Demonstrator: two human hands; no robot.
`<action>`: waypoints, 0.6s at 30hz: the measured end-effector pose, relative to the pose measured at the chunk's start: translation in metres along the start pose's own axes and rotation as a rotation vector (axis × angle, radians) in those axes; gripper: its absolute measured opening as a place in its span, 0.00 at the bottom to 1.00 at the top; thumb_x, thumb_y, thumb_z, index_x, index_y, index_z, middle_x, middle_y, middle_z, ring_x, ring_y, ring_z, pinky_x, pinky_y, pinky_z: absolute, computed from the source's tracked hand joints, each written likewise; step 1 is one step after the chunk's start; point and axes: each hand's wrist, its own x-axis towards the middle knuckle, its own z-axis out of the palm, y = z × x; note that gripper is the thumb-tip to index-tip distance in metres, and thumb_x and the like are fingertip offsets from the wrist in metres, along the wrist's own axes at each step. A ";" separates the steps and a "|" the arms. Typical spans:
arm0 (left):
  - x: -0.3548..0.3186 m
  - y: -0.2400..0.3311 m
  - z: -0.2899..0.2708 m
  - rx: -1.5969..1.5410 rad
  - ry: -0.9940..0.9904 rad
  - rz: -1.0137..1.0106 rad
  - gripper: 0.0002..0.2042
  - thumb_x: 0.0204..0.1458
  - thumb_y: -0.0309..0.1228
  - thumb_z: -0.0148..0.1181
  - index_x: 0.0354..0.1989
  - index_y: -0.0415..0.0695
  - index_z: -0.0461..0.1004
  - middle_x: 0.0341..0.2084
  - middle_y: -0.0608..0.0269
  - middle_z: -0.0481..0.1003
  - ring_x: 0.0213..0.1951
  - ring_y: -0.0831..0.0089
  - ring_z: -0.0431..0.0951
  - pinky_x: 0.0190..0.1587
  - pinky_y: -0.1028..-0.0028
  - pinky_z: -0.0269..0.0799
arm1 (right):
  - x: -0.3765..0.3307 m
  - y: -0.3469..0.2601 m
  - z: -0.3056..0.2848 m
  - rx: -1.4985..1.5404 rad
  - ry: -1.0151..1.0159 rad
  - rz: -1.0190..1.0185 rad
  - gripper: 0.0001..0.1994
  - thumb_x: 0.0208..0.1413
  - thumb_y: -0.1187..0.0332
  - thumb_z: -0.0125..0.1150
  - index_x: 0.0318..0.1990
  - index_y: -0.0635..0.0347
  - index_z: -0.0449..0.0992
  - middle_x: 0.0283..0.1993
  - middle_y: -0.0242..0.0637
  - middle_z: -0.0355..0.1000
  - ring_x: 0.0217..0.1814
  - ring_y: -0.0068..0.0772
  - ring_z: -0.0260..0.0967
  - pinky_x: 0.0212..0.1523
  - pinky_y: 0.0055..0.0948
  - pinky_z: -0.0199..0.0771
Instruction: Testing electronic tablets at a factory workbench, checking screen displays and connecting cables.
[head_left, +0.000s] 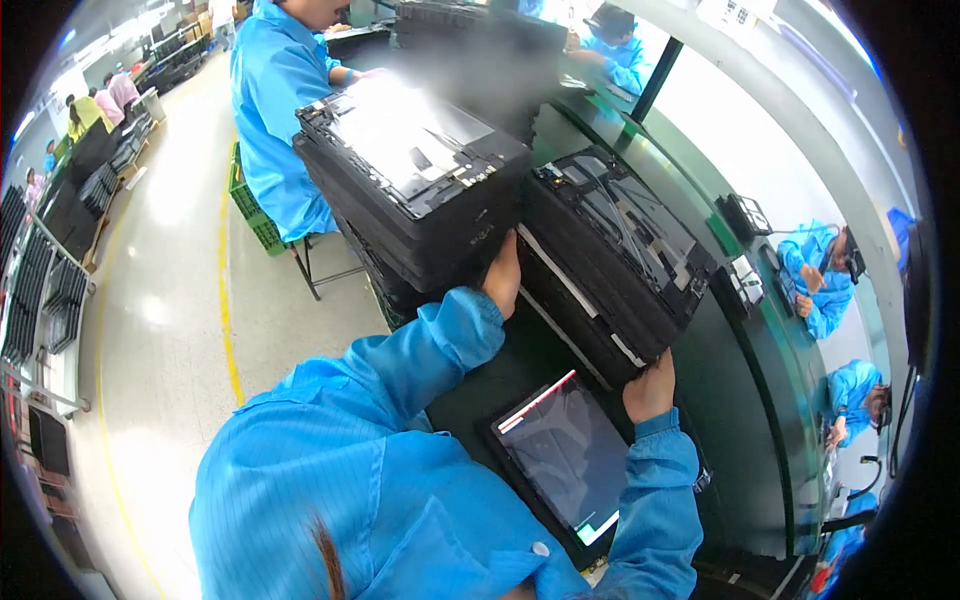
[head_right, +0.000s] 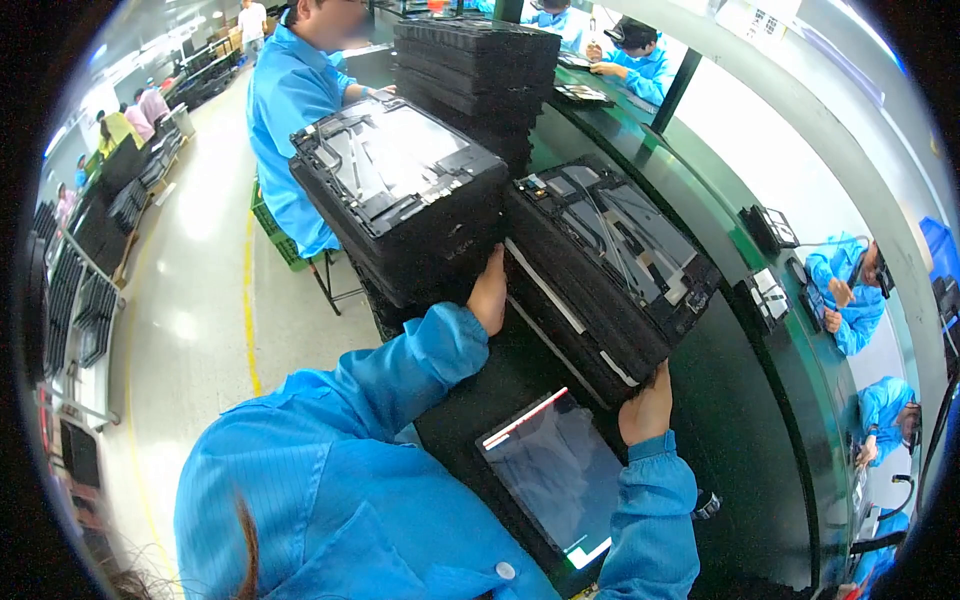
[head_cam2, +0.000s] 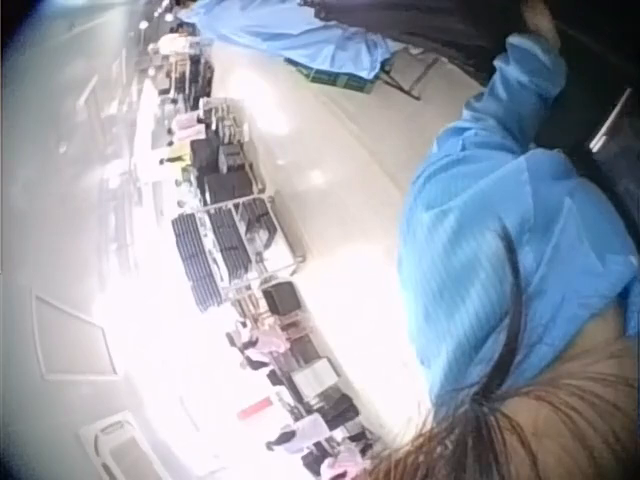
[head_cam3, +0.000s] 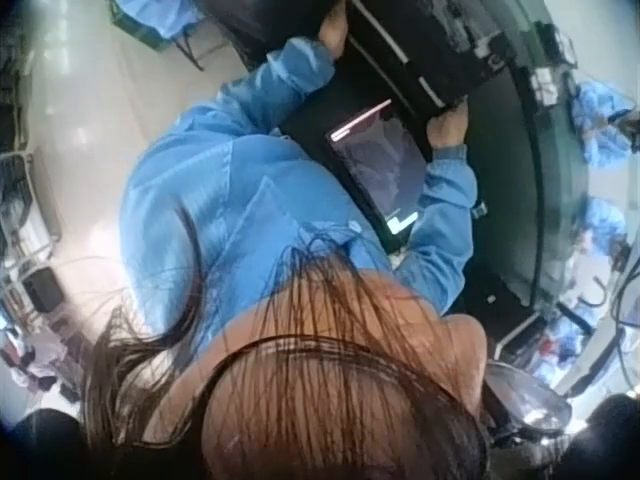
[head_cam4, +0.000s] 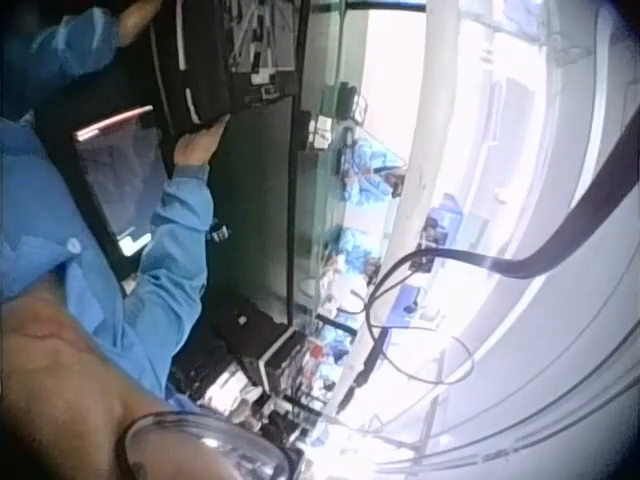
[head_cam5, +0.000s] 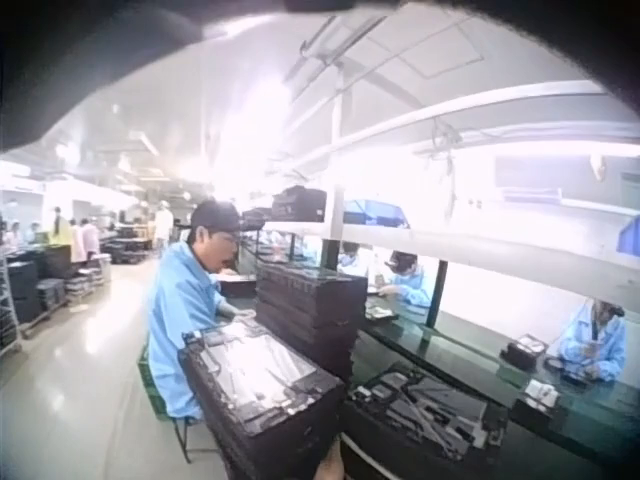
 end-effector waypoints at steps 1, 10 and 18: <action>-0.007 0.002 -0.003 -0.001 0.003 0.008 0.35 0.53 0.55 0.40 0.61 0.37 0.50 0.61 0.55 0.52 0.61 0.65 0.52 0.61 0.75 0.42 | 0.004 0.002 0.001 -0.007 0.023 -0.004 0.20 0.62 0.58 0.36 0.56 0.59 0.61 0.59 0.35 0.59 0.59 0.36 0.56 0.62 0.33 0.51; -0.160 0.063 -0.058 0.633 -0.571 0.101 0.28 0.57 0.42 0.42 0.58 0.33 0.52 0.59 0.45 0.54 0.61 0.59 0.53 0.62 0.70 0.47 | 0.003 0.019 0.045 0.052 0.159 -0.098 0.20 0.60 0.56 0.38 0.55 0.56 0.64 0.57 0.35 0.62 0.58 0.38 0.59 0.60 0.38 0.57; -0.184 0.084 -0.079 0.615 -0.954 0.298 0.16 0.54 0.32 0.47 0.50 0.40 0.66 0.54 0.50 0.62 0.58 0.57 0.59 0.59 0.65 0.53 | 0.017 0.031 0.073 -0.038 0.169 -0.078 0.23 0.59 0.53 0.39 0.57 0.54 0.61 0.60 0.32 0.57 0.62 0.35 0.53 0.63 0.36 0.48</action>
